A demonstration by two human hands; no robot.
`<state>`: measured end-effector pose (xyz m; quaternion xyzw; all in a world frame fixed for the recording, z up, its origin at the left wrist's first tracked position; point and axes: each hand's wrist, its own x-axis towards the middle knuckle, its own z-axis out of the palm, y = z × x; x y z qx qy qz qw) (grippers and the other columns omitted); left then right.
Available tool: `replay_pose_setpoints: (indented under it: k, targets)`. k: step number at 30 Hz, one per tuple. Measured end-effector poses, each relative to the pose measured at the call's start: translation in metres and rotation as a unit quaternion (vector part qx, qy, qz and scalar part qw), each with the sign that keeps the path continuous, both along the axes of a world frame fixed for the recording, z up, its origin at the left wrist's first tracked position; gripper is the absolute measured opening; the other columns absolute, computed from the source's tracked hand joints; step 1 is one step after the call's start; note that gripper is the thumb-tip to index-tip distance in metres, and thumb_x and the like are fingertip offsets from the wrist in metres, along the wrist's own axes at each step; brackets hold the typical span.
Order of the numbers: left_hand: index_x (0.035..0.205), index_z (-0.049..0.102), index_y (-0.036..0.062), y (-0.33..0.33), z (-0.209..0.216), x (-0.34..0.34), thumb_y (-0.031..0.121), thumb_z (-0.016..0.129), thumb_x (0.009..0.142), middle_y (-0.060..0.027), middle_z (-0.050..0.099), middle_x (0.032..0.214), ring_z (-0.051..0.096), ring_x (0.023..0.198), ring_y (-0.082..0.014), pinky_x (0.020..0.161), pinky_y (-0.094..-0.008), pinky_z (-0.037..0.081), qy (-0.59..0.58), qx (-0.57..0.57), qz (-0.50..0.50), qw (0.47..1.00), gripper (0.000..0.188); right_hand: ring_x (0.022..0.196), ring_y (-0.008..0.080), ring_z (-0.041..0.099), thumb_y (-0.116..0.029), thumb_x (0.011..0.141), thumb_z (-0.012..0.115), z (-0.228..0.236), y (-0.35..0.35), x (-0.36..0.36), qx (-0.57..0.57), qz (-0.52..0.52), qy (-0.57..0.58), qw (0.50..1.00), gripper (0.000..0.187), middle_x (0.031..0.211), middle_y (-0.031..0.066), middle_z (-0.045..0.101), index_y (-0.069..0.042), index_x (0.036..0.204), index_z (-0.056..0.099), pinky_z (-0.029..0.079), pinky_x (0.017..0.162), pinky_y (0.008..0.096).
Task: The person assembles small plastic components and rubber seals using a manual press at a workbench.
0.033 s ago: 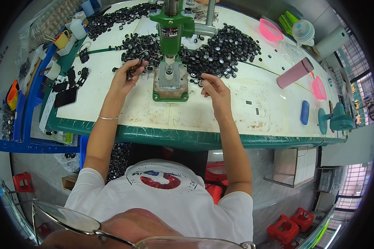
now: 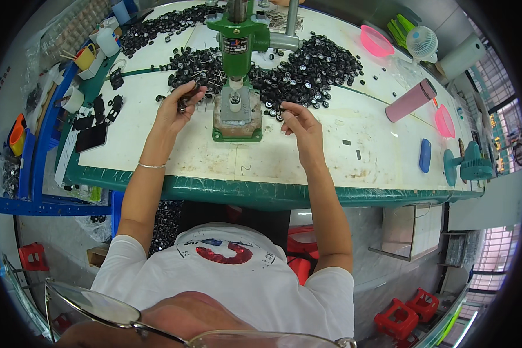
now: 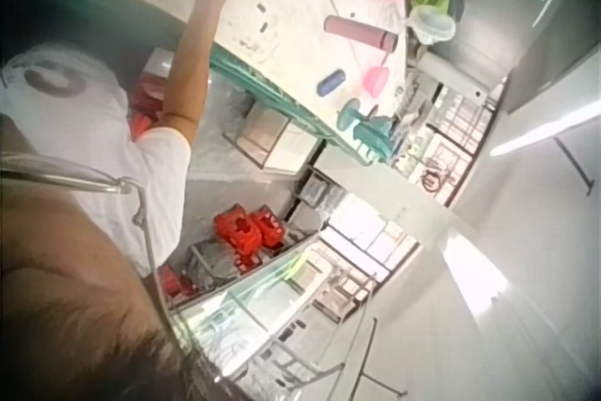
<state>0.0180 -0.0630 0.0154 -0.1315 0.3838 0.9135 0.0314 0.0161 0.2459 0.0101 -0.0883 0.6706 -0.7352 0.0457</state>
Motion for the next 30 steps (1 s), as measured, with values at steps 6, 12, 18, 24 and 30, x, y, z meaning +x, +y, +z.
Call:
replay_pose_setpoints:
  k: [6, 12, 18, 24, 30]
  targets:
    - [0.099, 0.059, -0.004, 0.021, 0.008, 0.0, -0.003, 0.064, 0.083, -0.0232, 0.062, 0.112, 0.067, 0.095, -0.0187, 0.052, -0.0138, 0.046, 0.065, 0.099, -0.108, 0.987, 0.017, 0.073, 0.0074, 0.056, -0.011, 0.092, 0.058, 0.015, 0.011, -0.007, -0.007, -0.017, 0.001, 1.0, 0.028, 0.091, 0.0026, 0.063, -0.001, 0.117, 0.061, 0.043, 0.066, 0.0208]
    - [0.103, 0.063, -0.003, 0.044, 0.009, -0.003, 0.003, 0.071, 0.08, -0.0104, 0.07, 0.085, 0.058, 0.064, -0.0042, 0.045, -0.017, 0.033, 0.093, -0.142, -0.042, 0.985, 0.026, 0.068, 0.0077, 0.055, -0.013, 0.09, 0.061, 0.045, 0.014, -0.023, -0.003, -0.03, 0.044, 0.999, 0.025, 0.087, 0.0031, 0.063, -0.002, 0.112, 0.064, 0.043, 0.063, 0.021]
    - [0.086, 0.073, 0.0052, 0.056, -0.002, -0.014, 0.014, 0.08, 0.073, -0.001, 0.067, 0.068, 0.047, 0.052, -0.0022, 0.047, -0.0211, 0.035, 0.087, -0.37, -0.014, 0.925, 0.017, 0.07, 0.0068, 0.055, -0.015, 0.092, 0.059, 0.091, 0.005, -0.059, -0.016, -0.033, 0.1, 0.994, 0.025, 0.091, 0.0021, 0.063, -0.002, 0.112, 0.064, 0.044, 0.063, 0.0209]
    - [0.086, 0.074, 0.0065, 0.066, -0.008, -0.021, 0.011, 0.081, 0.072, 0.0004, 0.069, 0.076, 0.056, 0.067, -0.0035, 0.063, -0.0225, 0.046, 0.155, -0.35, 0.028, 0.923, 0.016, 0.074, 0.0095, 0.055, -0.026, 0.095, 0.055, 0.155, -0.031, -0.113, -0.051, -0.014, 0.162, 0.985, 0.033, 0.091, 0.0026, 0.061, 0.0, 0.114, 0.061, 0.045, 0.068, 0.0223]
    - [0.088, 0.074, 0.0055, 0.058, -0.007, -0.021, 0.007, 0.079, 0.072, -0.0005, 0.07, 0.079, 0.059, 0.07, -0.0046, 0.066, -0.0233, 0.048, 0.171, -0.345, 0.006, 0.923, 0.017, 0.045, 0.0047, 0.042, -0.026, 0.092, 0.06, 0.243, -0.089, -0.141, -0.137, 0.0, 0.077, 0.988, 0.018, 0.06, -0.0068, 0.049, -0.012, 0.082, 0.059, 0.027, 0.038, 0.018]
